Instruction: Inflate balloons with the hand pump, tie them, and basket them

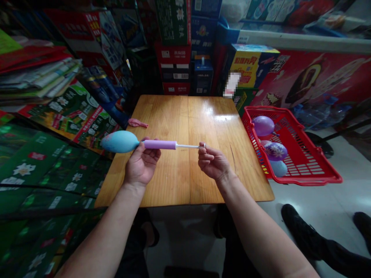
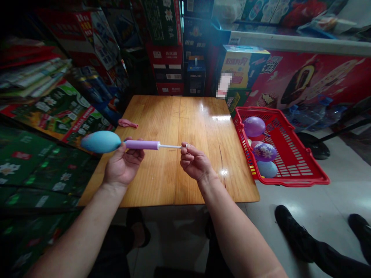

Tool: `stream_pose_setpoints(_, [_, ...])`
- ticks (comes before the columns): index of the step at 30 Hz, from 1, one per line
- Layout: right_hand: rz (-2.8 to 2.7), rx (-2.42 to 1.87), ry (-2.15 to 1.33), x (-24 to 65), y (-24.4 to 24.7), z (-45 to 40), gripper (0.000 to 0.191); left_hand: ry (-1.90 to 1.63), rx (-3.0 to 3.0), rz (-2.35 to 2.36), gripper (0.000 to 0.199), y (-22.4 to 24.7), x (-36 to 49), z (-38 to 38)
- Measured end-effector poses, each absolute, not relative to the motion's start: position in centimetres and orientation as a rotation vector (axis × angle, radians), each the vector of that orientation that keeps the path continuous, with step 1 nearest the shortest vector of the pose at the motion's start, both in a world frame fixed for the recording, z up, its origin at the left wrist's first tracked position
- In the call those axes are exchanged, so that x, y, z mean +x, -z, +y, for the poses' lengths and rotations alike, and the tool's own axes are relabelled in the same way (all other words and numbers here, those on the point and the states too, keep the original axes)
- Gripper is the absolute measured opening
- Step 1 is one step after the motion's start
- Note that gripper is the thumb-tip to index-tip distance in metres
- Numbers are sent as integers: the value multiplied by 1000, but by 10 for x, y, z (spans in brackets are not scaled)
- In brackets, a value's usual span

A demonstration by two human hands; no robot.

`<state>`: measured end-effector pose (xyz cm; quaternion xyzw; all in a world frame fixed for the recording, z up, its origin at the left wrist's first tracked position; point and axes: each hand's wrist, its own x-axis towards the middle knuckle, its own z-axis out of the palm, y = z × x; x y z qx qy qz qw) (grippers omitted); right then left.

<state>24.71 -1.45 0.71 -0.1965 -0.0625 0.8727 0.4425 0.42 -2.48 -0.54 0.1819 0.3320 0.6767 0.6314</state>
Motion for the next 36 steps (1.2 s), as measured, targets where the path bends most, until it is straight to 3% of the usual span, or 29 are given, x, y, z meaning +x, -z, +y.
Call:
stream_pose_setpoints(5, [-169, -476, -2222, 230, 4, -20, 9, -1409, 436, 733, 25, 12, 22, -36])
stream_pose_setpoints(16, [-151, -498, -2158, 248, -10, -13, 10, -1592, 432, 770, 22, 1, -3, -25])
stream_pose_setpoints(22, [-212, -487, -2215, 225, 4, -23, 10, -1408, 446, 756, 24, 12, 18, -36])
stream_pose_setpoints(32, [-105, -469, -2162, 249, -11, -13, 13, -1584, 439, 766, 20, 2, -2, -24])
stream_pose_setpoints(36, [-110, -500, -2209, 238, -4, -17, 7, -1451, 466, 754, 27, 10, 13, -32])
